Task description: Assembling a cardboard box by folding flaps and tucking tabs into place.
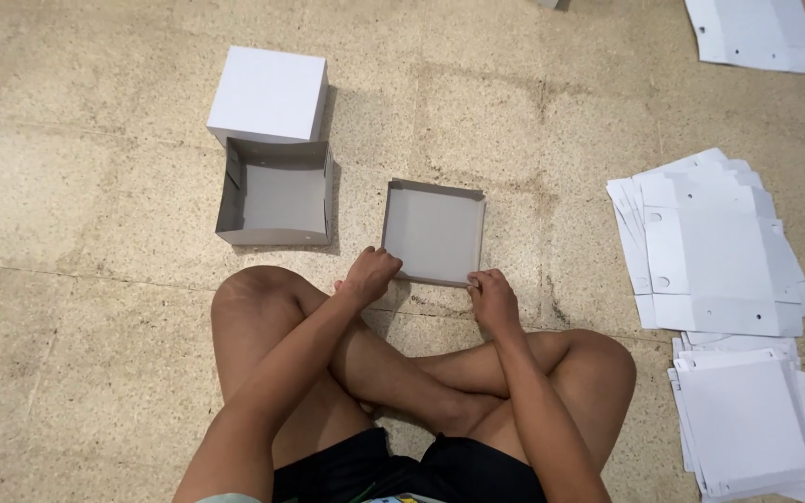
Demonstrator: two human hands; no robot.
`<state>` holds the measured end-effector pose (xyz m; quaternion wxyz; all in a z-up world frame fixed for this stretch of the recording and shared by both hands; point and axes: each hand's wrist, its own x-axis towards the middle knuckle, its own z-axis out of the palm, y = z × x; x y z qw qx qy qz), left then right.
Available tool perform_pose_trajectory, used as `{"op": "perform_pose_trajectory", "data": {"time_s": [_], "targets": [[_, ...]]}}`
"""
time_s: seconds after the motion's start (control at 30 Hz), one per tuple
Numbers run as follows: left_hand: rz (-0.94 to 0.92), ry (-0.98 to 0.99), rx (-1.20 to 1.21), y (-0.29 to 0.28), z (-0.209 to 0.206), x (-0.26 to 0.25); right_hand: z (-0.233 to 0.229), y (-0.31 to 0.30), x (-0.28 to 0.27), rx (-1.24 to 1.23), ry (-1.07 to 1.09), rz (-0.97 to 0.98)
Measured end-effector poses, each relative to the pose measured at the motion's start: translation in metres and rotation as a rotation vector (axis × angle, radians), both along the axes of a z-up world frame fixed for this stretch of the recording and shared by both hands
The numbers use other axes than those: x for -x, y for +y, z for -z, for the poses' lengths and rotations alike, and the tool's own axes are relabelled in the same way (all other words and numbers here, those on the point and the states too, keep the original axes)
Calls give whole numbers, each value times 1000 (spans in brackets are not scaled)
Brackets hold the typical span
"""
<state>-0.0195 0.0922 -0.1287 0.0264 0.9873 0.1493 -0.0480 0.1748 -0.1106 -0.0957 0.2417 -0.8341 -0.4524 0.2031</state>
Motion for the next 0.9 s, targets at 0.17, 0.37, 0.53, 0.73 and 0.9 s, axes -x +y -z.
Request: {"op": "perform_pose_trajectory", "data": {"time_s": [0.17, 0.37, 0.53, 0.73, 0.9], "targets": [[-43, -3, 48, -4, -2, 6, -7, -4, 5, -8, 44, 10], [-15, 51, 85, -5, -2, 3, 5, 0, 5, 66, 4, -27], [-25, 77, 59, -3, 0, -3, 1, 4, 9, 158, -36, -35], [37, 49, -38, -3, -5, -5, 1, 8, 0, 130, -40, 0], [-145, -17, 283, -5, -44, -5, -58, 9, 26, -5, 247, 170]]}}
